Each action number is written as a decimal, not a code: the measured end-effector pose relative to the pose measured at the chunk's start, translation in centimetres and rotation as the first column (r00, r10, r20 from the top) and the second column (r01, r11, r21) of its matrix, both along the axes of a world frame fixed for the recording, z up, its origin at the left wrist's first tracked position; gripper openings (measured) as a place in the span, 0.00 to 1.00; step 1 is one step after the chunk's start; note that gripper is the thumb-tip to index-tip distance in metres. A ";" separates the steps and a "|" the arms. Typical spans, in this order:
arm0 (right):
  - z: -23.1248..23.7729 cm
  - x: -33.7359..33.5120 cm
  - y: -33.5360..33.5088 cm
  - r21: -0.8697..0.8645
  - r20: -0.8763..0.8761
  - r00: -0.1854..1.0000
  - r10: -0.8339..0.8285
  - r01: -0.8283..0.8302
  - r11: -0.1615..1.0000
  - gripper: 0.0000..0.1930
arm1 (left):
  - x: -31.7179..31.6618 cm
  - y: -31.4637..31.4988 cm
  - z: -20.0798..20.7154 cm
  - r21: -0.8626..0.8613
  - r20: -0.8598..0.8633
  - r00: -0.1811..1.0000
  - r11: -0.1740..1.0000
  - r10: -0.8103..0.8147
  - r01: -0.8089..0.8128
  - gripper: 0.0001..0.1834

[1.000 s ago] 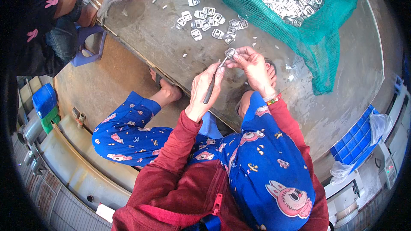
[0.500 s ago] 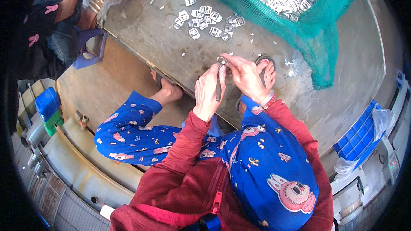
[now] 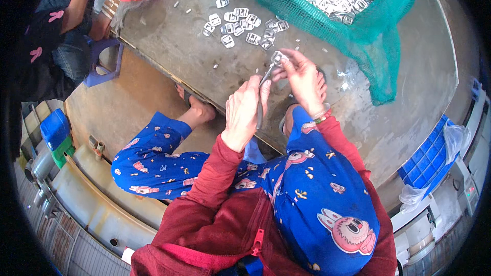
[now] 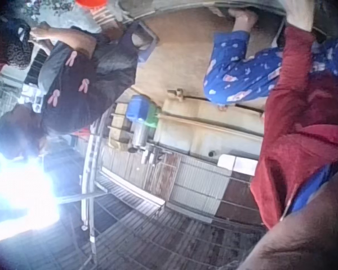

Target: The person trims small metal buckles by cutting off excess material from each piece using pliers and placing them onto the table.

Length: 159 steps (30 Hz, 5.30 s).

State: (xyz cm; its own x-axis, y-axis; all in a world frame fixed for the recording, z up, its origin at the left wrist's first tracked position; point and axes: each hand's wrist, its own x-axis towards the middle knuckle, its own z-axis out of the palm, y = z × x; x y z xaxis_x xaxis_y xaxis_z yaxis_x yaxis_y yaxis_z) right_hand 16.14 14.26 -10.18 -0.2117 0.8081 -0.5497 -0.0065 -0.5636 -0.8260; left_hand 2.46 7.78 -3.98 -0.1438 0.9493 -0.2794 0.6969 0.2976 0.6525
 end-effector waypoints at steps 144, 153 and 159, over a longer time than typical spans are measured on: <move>-7.6 -3.3 4.0 0.321 0.744 0.628 0.229 -0.636 0.702 0.15 | -4.6 -2.4 -2.6 -0.091 0.099 0.983 0.985 0.156 -0.147 0.13; -2.4 0.0 1.5 -0.150 -0.214 0.970 0.118 -0.153 0.977 0.16 | -2.3 -0.4 -2.9 0.032 0.196 0.976 0.995 0.090 -0.098 0.10; -0.7 -0.3 0.8 -0.085 -0.196 0.971 0.136 -0.154 0.984 0.13 | -1.8 0.1 -2.6 0.010 0.179 0.981 0.997 0.073 -0.076 0.08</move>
